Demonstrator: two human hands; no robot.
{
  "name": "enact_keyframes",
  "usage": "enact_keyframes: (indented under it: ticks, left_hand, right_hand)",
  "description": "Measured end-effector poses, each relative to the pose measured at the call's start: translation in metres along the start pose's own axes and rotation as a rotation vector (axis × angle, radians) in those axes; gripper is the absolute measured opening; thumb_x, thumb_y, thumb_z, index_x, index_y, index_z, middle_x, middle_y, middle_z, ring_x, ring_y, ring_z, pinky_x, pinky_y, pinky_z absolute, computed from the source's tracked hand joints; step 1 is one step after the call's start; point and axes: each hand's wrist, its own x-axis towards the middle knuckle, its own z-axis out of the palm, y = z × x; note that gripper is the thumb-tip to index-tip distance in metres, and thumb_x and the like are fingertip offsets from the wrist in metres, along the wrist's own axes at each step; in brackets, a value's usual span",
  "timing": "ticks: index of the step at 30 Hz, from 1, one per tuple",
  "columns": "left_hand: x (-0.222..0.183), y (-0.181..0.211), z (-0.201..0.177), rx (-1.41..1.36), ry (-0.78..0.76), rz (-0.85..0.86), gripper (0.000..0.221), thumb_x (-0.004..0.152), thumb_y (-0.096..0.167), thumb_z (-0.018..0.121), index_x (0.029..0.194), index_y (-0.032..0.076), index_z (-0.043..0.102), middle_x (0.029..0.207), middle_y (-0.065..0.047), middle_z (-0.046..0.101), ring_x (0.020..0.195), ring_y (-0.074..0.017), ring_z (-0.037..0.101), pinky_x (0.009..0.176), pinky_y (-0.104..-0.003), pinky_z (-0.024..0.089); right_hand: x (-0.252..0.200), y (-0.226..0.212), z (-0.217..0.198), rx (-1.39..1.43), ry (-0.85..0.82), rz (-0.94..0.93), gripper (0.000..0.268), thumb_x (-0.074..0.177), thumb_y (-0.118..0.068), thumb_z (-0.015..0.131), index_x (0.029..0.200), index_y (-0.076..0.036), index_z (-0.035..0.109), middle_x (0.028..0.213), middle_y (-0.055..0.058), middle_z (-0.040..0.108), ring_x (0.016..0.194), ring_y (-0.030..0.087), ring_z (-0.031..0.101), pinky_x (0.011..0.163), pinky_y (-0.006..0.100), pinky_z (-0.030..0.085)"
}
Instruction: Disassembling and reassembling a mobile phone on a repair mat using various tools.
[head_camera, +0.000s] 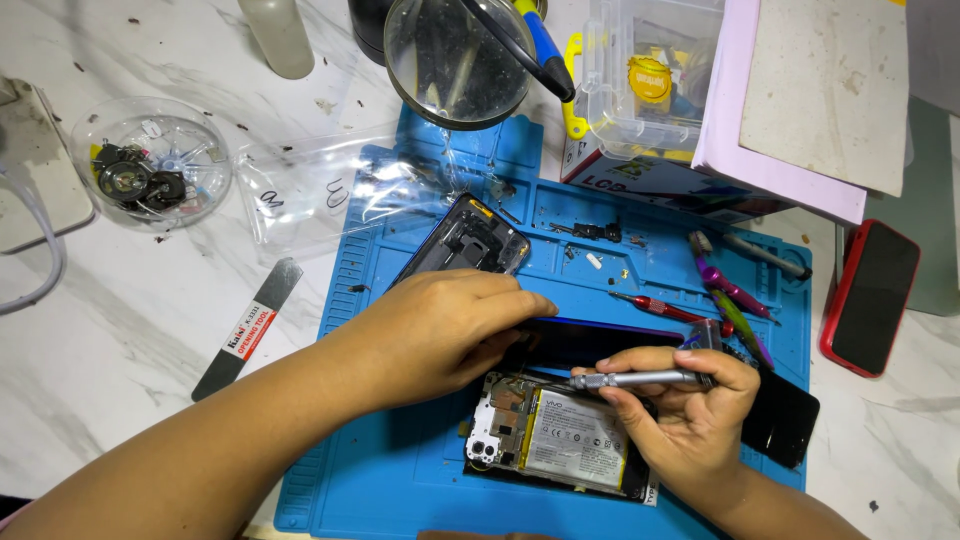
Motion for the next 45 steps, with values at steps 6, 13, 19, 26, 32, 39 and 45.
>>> enact_keyframes:
  ticks: [6, 13, 19, 26, 32, 39, 45]
  left_hand:
    - [0.0, 0.0, 0.0, 0.0, -0.002, 0.003, 0.03, 0.093, 0.005, 0.062, 0.123, 0.007, 0.06, 0.099, -0.011, 0.069, 0.09, -0.0334, 0.068, 0.078, -0.043, 0.052]
    - [0.0, -0.001, 0.0, -0.001, -0.01, 0.0, 0.033, 0.091, 0.003, 0.062, 0.124, 0.008, 0.06, 0.101, -0.011, 0.069, 0.092, -0.0335, 0.068, 0.08, -0.043, 0.052]
    - [0.0, 0.001, 0.0, 0.0, -0.005, 0.001, 0.033, 0.091, 0.003, 0.063, 0.123, 0.008, 0.06, 0.1, -0.01, 0.069, 0.091, -0.0324, 0.068, 0.078, -0.043, 0.053]
    - [0.0, 0.0, 0.0, 0.004, 0.01, 0.017, 0.032, 0.092, 0.005, 0.063, 0.124, 0.007, 0.061, 0.103, -0.011, 0.07, 0.093, -0.0331, 0.069, 0.08, -0.043, 0.053]
    - [0.0, 0.001, 0.0, -0.002, 0.009, 0.018, 0.03, 0.093, 0.005, 0.063, 0.123, 0.007, 0.061, 0.1, -0.011, 0.069, 0.092, -0.0337, 0.068, 0.08, -0.044, 0.052]
    - [0.0, 0.001, 0.0, -0.001, 0.009, 0.014, 0.03, 0.094, 0.006, 0.062, 0.124, 0.007, 0.061, 0.102, -0.011, 0.07, 0.093, -0.0333, 0.068, 0.08, -0.044, 0.053]
    - [0.0, 0.002, 0.0, 0.001, 0.007, 0.014, 0.03, 0.093, 0.006, 0.063, 0.124, 0.007, 0.061, 0.1, -0.011, 0.069, 0.091, -0.0335, 0.068, 0.079, -0.044, 0.053]
  right_hand:
    - [0.002, -0.003, 0.001, 0.003, -0.019, 0.028, 0.062, 0.086, 0.004, 0.071, 0.122, -0.015, 0.025, 0.102, 0.024, 0.072, 0.087, 0.03, 0.083, 0.075, 0.03, 0.072]
    - [0.002, -0.003, 0.003, 0.06, -0.04, -0.025, 0.062, 0.088, 0.007, 0.067, 0.126, -0.015, 0.024, 0.103, 0.026, 0.068, 0.09, 0.033, 0.082, 0.087, 0.037, 0.072]
    - [0.007, -0.008, 0.003, -0.068, -0.055, -0.166, 0.061, 0.088, 0.004, 0.069, 0.124, -0.012, 0.022, 0.101, 0.027, 0.068, 0.09, 0.032, 0.08, 0.084, 0.04, 0.074]
    - [0.01, -0.012, 0.0, -0.079, -0.115, -0.332, 0.069, 0.086, 0.006, 0.071, 0.132, -0.014, 0.023, 0.103, 0.028, 0.07, 0.094, 0.036, 0.082, 0.086, 0.042, 0.074]
    - [0.012, -0.014, 0.002, -0.126, -0.145, -0.482, 0.068, 0.088, 0.006, 0.072, 0.135, -0.014, 0.027, 0.105, 0.029, 0.07, 0.095, 0.036, 0.083, 0.08, 0.041, 0.077]
    - [0.014, -0.013, 0.002, -0.183, -0.159, -0.555, 0.072, 0.087, 0.009, 0.072, 0.137, -0.014, 0.024, 0.105, 0.027, 0.071, 0.095, 0.035, 0.083, 0.078, 0.041, 0.076]
    - [0.016, -0.02, 0.003, -0.237, -0.185, -0.575, 0.065, 0.088, 0.01, 0.073, 0.128, -0.012, 0.026, 0.109, 0.022, 0.072, 0.097, 0.034, 0.084, 0.077, 0.039, 0.077]
